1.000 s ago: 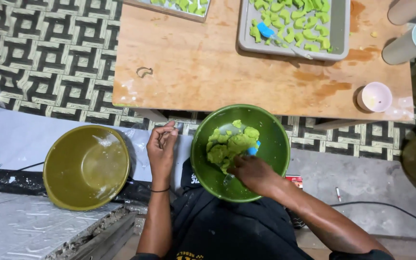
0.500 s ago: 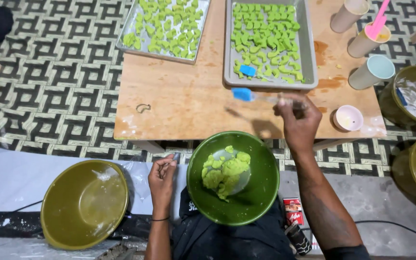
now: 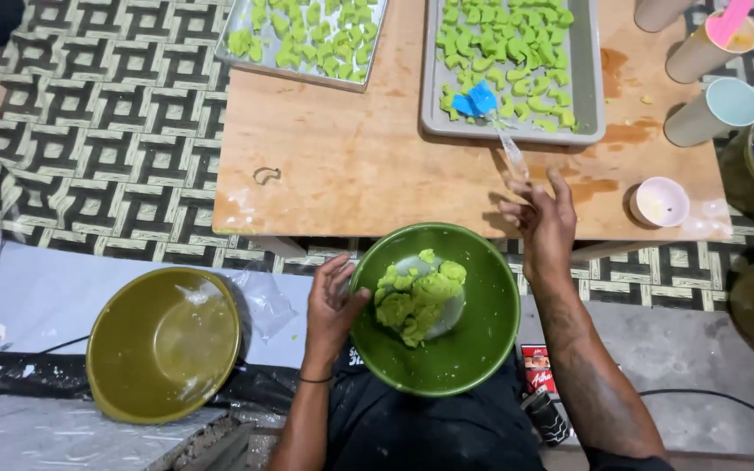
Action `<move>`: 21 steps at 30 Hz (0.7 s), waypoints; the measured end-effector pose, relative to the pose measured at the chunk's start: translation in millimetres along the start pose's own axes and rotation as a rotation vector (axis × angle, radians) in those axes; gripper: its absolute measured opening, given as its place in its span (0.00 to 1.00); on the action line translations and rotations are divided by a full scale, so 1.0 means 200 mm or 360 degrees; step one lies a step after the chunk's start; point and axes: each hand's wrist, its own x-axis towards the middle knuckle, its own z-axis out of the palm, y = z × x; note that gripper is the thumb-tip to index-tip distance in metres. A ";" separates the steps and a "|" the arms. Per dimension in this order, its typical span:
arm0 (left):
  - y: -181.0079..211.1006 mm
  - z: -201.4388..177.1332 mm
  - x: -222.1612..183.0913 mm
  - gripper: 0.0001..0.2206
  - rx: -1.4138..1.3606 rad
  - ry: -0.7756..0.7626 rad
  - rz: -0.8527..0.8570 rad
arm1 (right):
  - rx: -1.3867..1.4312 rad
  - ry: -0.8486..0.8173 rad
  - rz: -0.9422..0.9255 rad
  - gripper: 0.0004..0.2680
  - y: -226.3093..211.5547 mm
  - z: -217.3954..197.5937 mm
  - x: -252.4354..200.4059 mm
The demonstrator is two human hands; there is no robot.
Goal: Kneading a green dough mixture in a bowl by hand on a low work surface.
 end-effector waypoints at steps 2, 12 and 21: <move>0.01 0.05 0.02 0.28 0.0133 0.0045 -0.0004 | -0.0066 -0.0055 -0.0116 0.20 -0.04 0.03 -0.16; 0.18 0.08 0.01 0.27 -0.0028 0.0242 0.0071 | -0.0067 0.0024 -0.0776 0.16 -0.19 -0.04 -0.48; 0.18 0.29 0.25 0.27 -0.0305 0.0282 0.0272 | -0.0866 -0.0349 -0.0932 0.10 -0.38 0.13 -0.52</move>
